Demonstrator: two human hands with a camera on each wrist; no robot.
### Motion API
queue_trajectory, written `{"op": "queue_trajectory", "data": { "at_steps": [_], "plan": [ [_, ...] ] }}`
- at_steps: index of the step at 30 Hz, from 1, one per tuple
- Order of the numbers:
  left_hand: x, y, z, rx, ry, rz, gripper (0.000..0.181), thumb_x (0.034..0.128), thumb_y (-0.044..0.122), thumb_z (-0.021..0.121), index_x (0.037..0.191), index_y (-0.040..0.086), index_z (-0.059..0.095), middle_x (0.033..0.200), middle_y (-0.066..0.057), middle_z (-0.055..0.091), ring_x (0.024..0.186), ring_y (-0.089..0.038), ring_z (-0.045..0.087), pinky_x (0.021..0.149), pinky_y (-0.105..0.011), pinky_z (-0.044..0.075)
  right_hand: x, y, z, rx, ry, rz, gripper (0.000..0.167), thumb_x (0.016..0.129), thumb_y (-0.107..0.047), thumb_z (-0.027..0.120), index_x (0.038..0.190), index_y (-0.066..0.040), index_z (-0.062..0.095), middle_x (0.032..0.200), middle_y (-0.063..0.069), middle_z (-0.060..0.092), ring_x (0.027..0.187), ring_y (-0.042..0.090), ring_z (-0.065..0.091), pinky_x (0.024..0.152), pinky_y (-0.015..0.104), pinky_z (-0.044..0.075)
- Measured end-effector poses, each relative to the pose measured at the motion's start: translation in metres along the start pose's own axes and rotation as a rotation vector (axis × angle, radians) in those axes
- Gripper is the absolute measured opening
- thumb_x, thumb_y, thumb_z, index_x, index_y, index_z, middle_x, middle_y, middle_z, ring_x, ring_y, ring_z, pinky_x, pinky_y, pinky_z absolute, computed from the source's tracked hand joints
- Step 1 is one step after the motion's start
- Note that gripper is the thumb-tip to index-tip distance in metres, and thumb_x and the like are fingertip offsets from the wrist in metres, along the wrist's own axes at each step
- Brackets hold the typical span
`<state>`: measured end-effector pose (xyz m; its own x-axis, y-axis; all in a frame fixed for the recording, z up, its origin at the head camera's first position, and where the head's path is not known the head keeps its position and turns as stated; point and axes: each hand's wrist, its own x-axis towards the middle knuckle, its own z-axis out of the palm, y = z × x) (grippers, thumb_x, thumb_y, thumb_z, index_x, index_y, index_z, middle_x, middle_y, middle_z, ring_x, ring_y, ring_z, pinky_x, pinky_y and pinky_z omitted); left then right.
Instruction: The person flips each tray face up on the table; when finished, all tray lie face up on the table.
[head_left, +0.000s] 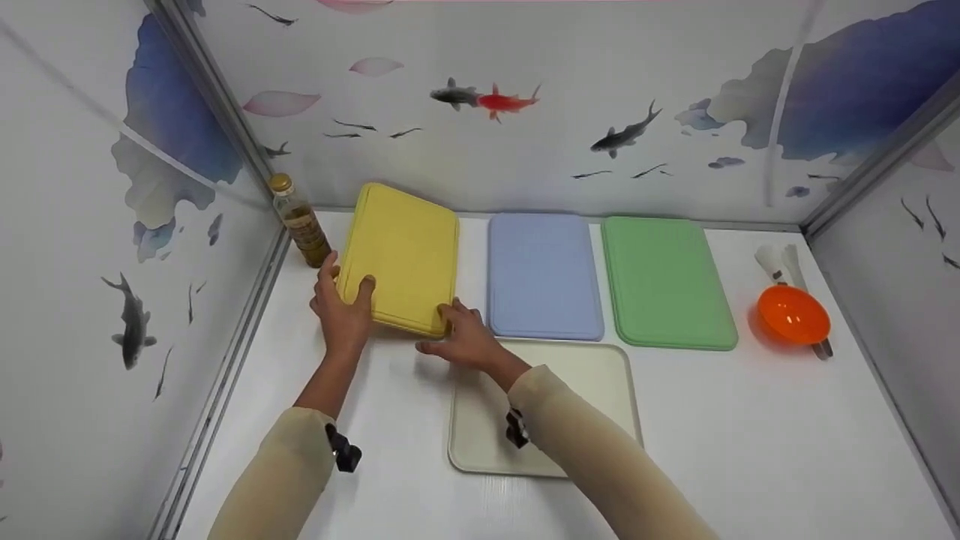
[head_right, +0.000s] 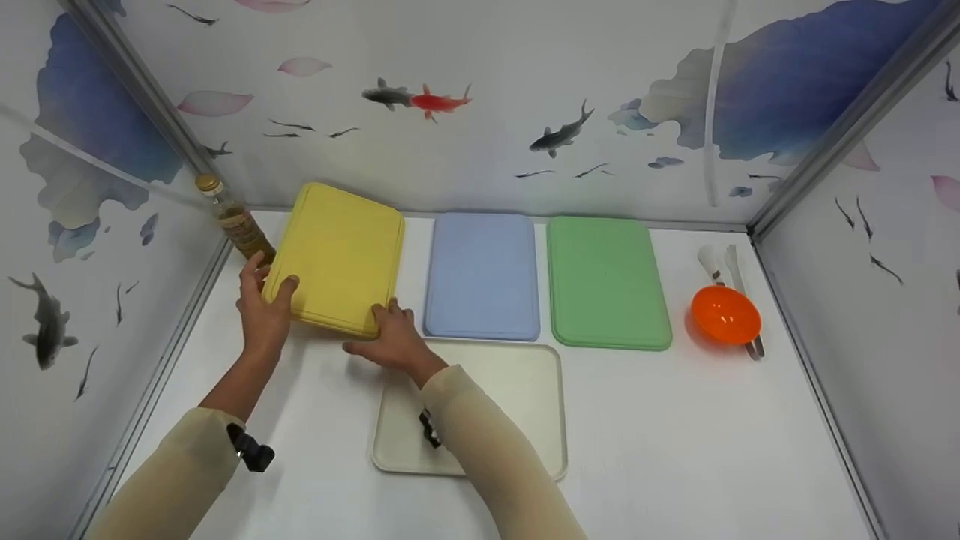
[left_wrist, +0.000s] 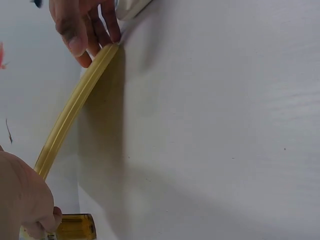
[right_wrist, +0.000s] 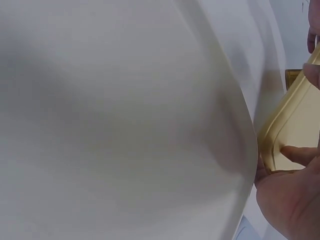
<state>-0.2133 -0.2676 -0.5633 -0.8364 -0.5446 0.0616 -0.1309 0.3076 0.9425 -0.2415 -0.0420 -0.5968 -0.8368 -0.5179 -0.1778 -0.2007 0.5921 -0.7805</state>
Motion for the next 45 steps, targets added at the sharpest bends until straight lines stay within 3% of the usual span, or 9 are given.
{"op": "queue_trajectory", "data": {
  "at_steps": [5, 11, 21, 27, 36, 45],
  "plan": [
    [-0.004, 0.01, 0.001, -0.05, 0.024, 0.034, 0.069, 0.1077, 0.029, 0.069, 0.169, 0.027, 0.038, 0.167, -0.012, 0.043, 0.155, -0.035, 0.03, 0.126, -0.059, 0.032, -0.001, -0.003, 0.001, 0.09, 0.025, -0.032, 0.079, 0.098, -0.049, 0.071, 0.159, -0.001, 0.053, 0.176, 0.034, 0.03, 0.16, 0.054, 0.037, 0.127, 0.063, 0.039],
    [-0.009, 0.017, 0.004, -0.067, 0.036, 0.104, 0.071, 0.105, 0.022, 0.069, 0.169, 0.025, 0.039, 0.167, -0.013, 0.044, 0.154, -0.035, 0.031, 0.126, -0.056, 0.031, -0.001, -0.006, 0.003, 0.161, 0.025, -0.005, 0.074, 0.101, -0.041, 0.069, 0.16, -0.001, 0.052, 0.175, 0.028, 0.029, 0.149, 0.045, 0.053, 0.122, 0.057, 0.047],
    [-0.018, 0.031, 0.01, -0.074, 0.009, 0.224, 0.076, 0.1007, 0.02, 0.068, 0.17, 0.025, 0.038, 0.17, -0.004, 0.042, 0.146, -0.029, 0.033, 0.12, -0.05, 0.034, 0.003, -0.012, 0.005, 0.261, 0.022, -0.011, 0.073, 0.097, -0.028, 0.07, 0.16, 0.003, 0.05, 0.168, 0.029, 0.04, 0.151, 0.039, 0.05, 0.127, 0.052, 0.045],
    [-0.021, 0.036, 0.014, -0.07, -0.016, 0.298, 0.077, 0.0989, 0.018, 0.068, 0.169, 0.027, 0.038, 0.169, -0.003, 0.043, 0.143, -0.026, 0.032, 0.117, -0.05, 0.037, 0.002, -0.012, 0.007, 0.279, 0.0, -0.036, 0.074, 0.095, -0.024, 0.068, 0.163, -0.002, 0.049, 0.169, 0.024, 0.045, 0.153, 0.04, 0.05, 0.126, 0.055, 0.044],
    [-0.025, 0.038, 0.02, 0.001, -0.048, 0.457, 0.081, 0.0991, 0.016, 0.071, 0.171, 0.024, 0.035, 0.169, -0.004, 0.044, 0.142, -0.03, 0.034, 0.109, -0.05, 0.045, 0.0, -0.015, 0.006, 0.258, -0.019, -0.034, 0.074, 0.094, -0.025, 0.065, 0.163, -0.005, 0.05, 0.168, 0.018, 0.051, 0.156, 0.04, 0.048, 0.127, 0.057, 0.042],
    [-0.03, 0.039, 0.024, 0.029, -0.085, 0.489, 0.079, 0.1012, 0.025, 0.071, 0.171, 0.025, 0.035, 0.171, -0.005, 0.042, 0.147, -0.031, 0.032, 0.113, -0.055, 0.043, 0.0, -0.024, -0.007, 0.321, -0.036, -0.032, 0.064, 0.112, -0.034, 0.052, 0.171, -0.012, 0.041, 0.178, 0.014, 0.039, 0.161, 0.044, 0.043, 0.128, 0.06, 0.041]
  ]
}}
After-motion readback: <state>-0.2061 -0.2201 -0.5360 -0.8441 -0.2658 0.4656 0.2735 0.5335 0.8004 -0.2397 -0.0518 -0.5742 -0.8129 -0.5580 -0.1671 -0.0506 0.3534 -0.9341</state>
